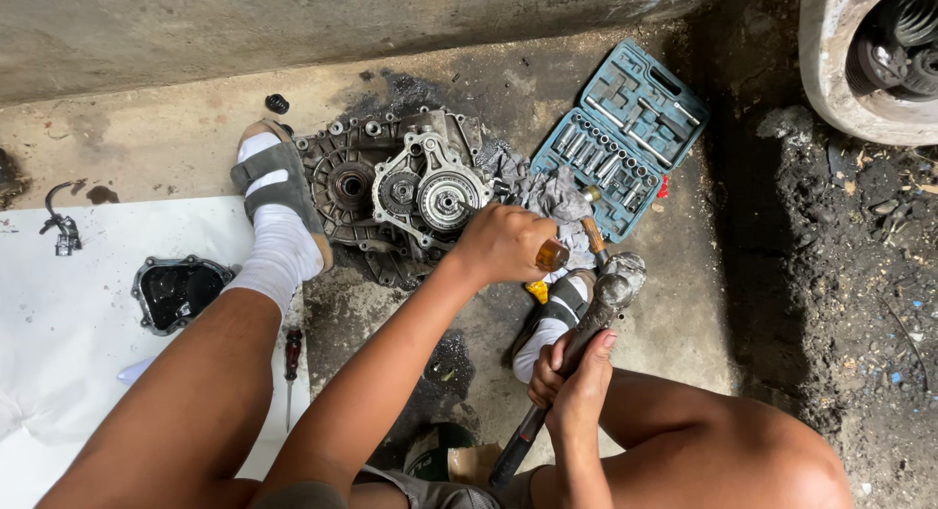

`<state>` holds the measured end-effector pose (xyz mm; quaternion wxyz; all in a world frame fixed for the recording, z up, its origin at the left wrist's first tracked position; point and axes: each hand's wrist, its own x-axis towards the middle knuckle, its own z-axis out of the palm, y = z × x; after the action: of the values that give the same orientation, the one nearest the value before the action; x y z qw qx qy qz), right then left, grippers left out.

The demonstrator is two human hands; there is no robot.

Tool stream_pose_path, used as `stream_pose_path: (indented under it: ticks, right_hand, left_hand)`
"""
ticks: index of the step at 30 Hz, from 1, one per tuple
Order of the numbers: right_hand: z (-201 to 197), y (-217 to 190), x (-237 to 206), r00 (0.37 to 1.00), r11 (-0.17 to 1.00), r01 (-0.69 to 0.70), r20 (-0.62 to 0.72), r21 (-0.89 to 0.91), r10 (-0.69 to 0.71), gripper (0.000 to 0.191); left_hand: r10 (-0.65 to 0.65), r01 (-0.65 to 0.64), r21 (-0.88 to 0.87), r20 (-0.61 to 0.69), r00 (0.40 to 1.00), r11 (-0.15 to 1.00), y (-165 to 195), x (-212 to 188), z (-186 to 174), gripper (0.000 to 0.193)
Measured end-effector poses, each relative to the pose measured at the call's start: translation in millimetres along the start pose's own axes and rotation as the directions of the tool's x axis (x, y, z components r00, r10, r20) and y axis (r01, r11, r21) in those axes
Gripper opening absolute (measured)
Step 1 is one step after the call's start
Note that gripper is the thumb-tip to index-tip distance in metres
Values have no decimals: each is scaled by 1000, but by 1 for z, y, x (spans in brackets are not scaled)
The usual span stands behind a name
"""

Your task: The person sits on the floor and cleans a disassembled engine with a cloth. They then use a hammer and a punch to tap a component inside the engine casing.

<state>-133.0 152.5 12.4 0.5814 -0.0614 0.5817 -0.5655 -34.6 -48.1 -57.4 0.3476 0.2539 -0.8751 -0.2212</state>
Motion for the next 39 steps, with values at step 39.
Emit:
stream_pose_path:
  ticks: [39]
  right_hand:
    - [8, -31, 20, 998, 991, 14, 64, -133, -6, 71]
  left_hand:
    - [-115, 117, 41, -57, 992, 992, 6, 24, 2, 28]
